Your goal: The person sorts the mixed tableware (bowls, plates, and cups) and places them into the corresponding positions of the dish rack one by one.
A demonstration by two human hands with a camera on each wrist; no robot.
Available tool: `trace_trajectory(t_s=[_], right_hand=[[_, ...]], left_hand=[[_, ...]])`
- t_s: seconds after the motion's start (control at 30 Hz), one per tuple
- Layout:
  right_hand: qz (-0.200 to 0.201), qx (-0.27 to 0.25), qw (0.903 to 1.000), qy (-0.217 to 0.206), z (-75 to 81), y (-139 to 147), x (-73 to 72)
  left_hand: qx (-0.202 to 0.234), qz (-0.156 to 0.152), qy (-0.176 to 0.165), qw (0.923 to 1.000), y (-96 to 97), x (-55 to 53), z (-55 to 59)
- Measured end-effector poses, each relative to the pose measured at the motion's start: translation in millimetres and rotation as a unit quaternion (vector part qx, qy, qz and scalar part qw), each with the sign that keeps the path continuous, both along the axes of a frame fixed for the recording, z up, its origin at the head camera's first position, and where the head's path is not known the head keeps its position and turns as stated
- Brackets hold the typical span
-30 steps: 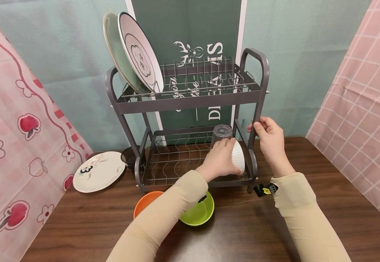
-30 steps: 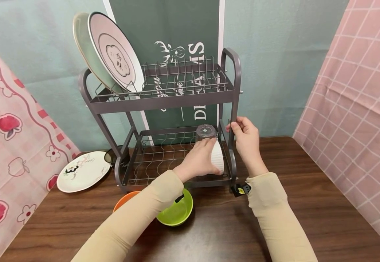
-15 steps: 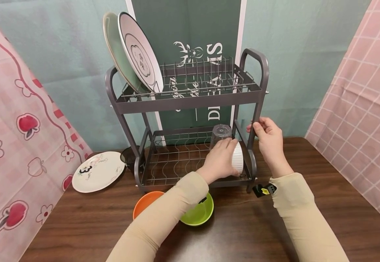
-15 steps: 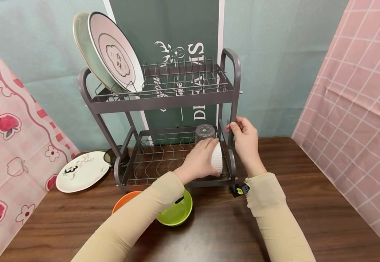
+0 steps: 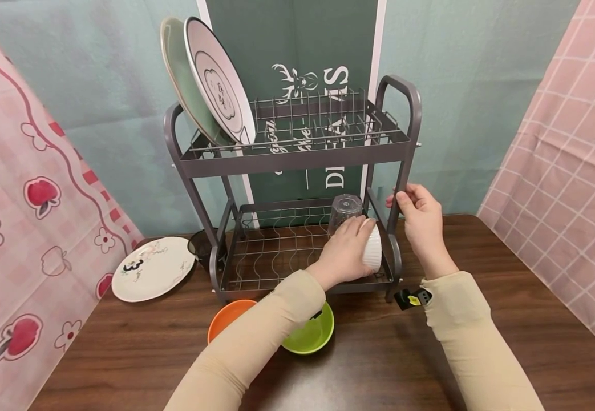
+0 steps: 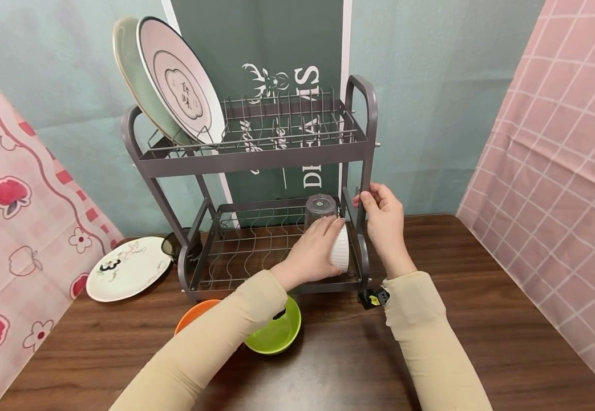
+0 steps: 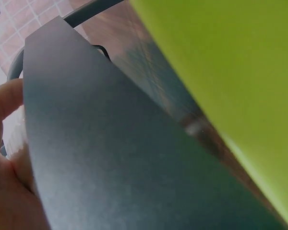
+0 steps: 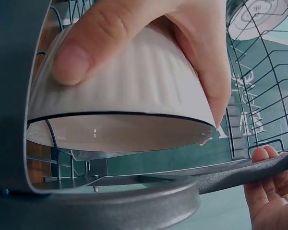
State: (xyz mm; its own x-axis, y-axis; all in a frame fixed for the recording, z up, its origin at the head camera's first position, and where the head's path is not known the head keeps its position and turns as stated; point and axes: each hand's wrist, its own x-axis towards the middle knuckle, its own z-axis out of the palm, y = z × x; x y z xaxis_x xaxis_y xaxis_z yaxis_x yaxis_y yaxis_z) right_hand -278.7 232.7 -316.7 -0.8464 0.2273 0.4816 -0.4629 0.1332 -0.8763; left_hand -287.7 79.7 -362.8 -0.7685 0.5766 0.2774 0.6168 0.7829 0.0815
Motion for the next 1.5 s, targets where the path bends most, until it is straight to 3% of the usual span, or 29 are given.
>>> trace_trajectory(t_s=[0.17, 0.5, 0.7, 0.83, 1.03, 1.27, 1.5], right_hand=[[-0.002, -0.003, 1.0000, 0.003, -0.4, -0.3, 0.4], [-0.014, 0.000, 0.9999, -0.007, -1.7, -1.4, 0.8], [-0.011, -0.001, 0.9999, -0.007, -4.4, -1.7, 0.2], [-0.014, 0.007, 0.9998, -0.009, -5.1, -1.6, -0.2], [-0.018, 0.012, 0.9997, -0.009, -3.0, -1.3, -0.8], [-0.022, 0.016, 0.9995, -0.017, -1.5, -0.6, -1.6], [-0.024, 0.018, 0.9994, -0.019, 0.1, -1.1, -0.3]], left_hand=[[-0.006, -0.012, -0.012, 0.9998, -1.5, 2.9, 0.4], [-0.045, -0.018, 0.004, 0.9988, -2.8, 12.8, -2.2], [-0.007, -0.025, -0.048, 0.9985, -7.7, 15.5, 0.6], [0.025, -0.036, -0.084, 0.9955, -15.0, 16.6, 6.8], [0.040, -0.046, -0.104, 0.9927, -28.0, 21.2, 21.4], [0.065, -0.075, -0.116, 0.9883, -42.6, 29.5, 35.4], [0.067, -0.083, -0.118, 0.9874, -60.2, 40.2, 43.4]])
